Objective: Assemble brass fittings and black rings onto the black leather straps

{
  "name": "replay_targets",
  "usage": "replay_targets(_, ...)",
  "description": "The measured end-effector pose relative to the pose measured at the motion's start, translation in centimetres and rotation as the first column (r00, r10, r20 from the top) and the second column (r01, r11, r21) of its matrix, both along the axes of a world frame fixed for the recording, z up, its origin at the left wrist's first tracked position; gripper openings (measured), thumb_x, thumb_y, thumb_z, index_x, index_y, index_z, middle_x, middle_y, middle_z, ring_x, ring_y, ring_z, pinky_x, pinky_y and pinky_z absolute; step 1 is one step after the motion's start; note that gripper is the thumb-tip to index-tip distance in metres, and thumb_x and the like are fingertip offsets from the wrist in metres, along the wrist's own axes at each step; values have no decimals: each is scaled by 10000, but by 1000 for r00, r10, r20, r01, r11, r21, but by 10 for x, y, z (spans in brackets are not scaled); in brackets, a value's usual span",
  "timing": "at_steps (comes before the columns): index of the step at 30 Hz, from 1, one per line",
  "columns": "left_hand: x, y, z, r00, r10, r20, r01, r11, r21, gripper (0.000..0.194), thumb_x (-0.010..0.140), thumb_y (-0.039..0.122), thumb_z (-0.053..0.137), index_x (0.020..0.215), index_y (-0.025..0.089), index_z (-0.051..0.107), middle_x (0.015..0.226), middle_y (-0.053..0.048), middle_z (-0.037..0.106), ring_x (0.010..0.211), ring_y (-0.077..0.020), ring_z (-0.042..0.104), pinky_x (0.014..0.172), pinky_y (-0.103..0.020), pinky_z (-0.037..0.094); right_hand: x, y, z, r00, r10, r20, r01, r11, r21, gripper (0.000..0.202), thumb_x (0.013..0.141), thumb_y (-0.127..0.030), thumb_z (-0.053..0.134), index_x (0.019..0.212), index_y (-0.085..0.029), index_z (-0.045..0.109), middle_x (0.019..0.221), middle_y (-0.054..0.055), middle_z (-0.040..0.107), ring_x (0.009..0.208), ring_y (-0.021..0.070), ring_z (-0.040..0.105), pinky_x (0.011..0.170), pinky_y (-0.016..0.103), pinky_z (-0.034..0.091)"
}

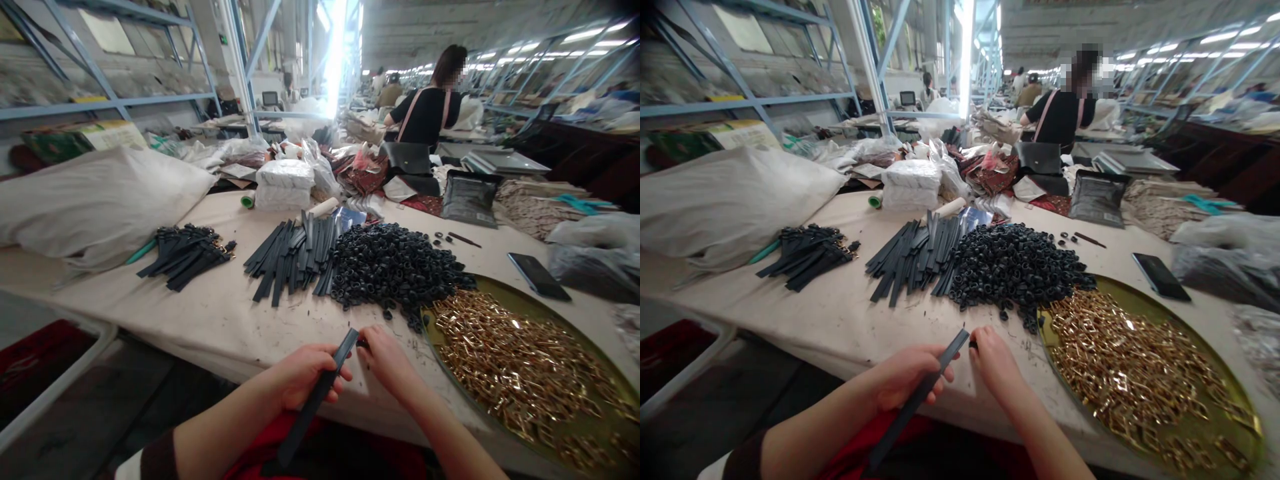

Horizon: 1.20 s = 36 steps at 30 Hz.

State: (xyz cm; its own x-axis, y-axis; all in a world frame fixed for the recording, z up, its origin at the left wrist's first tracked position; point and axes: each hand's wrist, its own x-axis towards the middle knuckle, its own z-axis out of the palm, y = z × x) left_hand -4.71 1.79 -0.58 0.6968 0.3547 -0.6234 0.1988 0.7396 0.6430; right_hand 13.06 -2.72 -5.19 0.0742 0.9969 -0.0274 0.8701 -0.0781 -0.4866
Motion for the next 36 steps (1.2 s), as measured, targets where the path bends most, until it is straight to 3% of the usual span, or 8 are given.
replay_targets(5, 0, -4, 1, 984, -89, -152, 128, 953, 275, 209, 673, 137, 391, 859, 151, 485, 680, 15, 535, 451, -62, 445, 433, -181, 370, 1, -5, -1, 977, -73, -199, 71, 997, -16, 72, 685, -127, 447, 686, -195, 471, 704, 11, 522, 674, 154, 488, 626, 284, 376)
replay_targets(8, 3, -4, 0, 955, -123, -270, 263, 771, 580, 194, 799, 281, 340, 770, 161, 490, 539, 48, 450, 427, -78, 401, 432, -196, 314, 3, -9, -2, 879, -212, -427, 213, 976, -45, 95, 709, -202, 480, 797, -194, 514, 740, 10, 553, 700, 159, 514, 660, 302, 397)
replay_targets(10, 6, -4, -1, 937, -115, -330, 321, 656, 683, 269, 830, 346, 316, 762, 166, 504, 505, 50, 432, 456, -94, 416, 453, -205, 299, 3, -11, 0, 729, -261, -633, 259, 961, -98, 158, 707, -267, 530, 844, -189, 533, 752, 11, 569, 700, 154, 529, 666, 299, 413)
replay_targets(13, 12, -3, -3, 930, -69, -361, 336, 555, 761, 292, 843, 360, 305, 746, 173, 507, 513, 41, 452, 498, -106, 441, 478, -213, 284, 2, -13, 7, 364, -336, -868, 253, 933, -255, 210, 673, -347, 622, 771, -181, 538, 693, -19, 553, 642, 114, 520, 657, 269, 434)
replay_targets(16, 15, -3, -5, 925, -17, -378, 340, 477, 810, 278, 845, 341, 311, 712, 180, 494, 555, 27, 484, 530, -113, 460, 495, -218, 282, -1, -15, 12, 36, -406, -913, 228, 893, -388, 250, 626, -343, 697, 704, -174, 529, 663, -37, 545, 633, 85, 521, 677, 239, 444)
replay_targets(19, 16, -1, -4, 917, 6, -398, 353, 450, 820, 266, 845, 331, 310, 720, 184, 493, 566, 21, 498, 535, -116, 474, 501, -217, 286, -4, -16, 13, -144, -417, -898, 210, 874, -439, 272, 616, -350, 715, 717, -167, 540, 696, -17, 578, 636, 82, 538, 657, 223, 449)
replay_targets(26, 21, 3, 3, 920, -67, -386, 361, 526, 770, 296, 837, 363, 295, 741, 176, 503, 537, 28, 498, 496, -117, 480, 475, -214, 291, -2, -17, 10, -109, -343, -933, 328, 874, -360, 369, 578, -340, 744, 861, -189, 564, 754, -15, 596, 612, 84, 540, 618, 228, 451)
replay_targets(36, 25, 3, -7, 850, -227, -474, 522, 477, 707, 337, 832, 381, 270, 791, 174, 534, 536, 34, 494, 480, -127, 456, 466, -221, 296, -1, -28, 6, 24, -253, -967, 285, 929, -236, 322, 616, -348, 710, 837, -154, 577, 629, -25, 589, 553, 91, 554, 605, 251, 429)
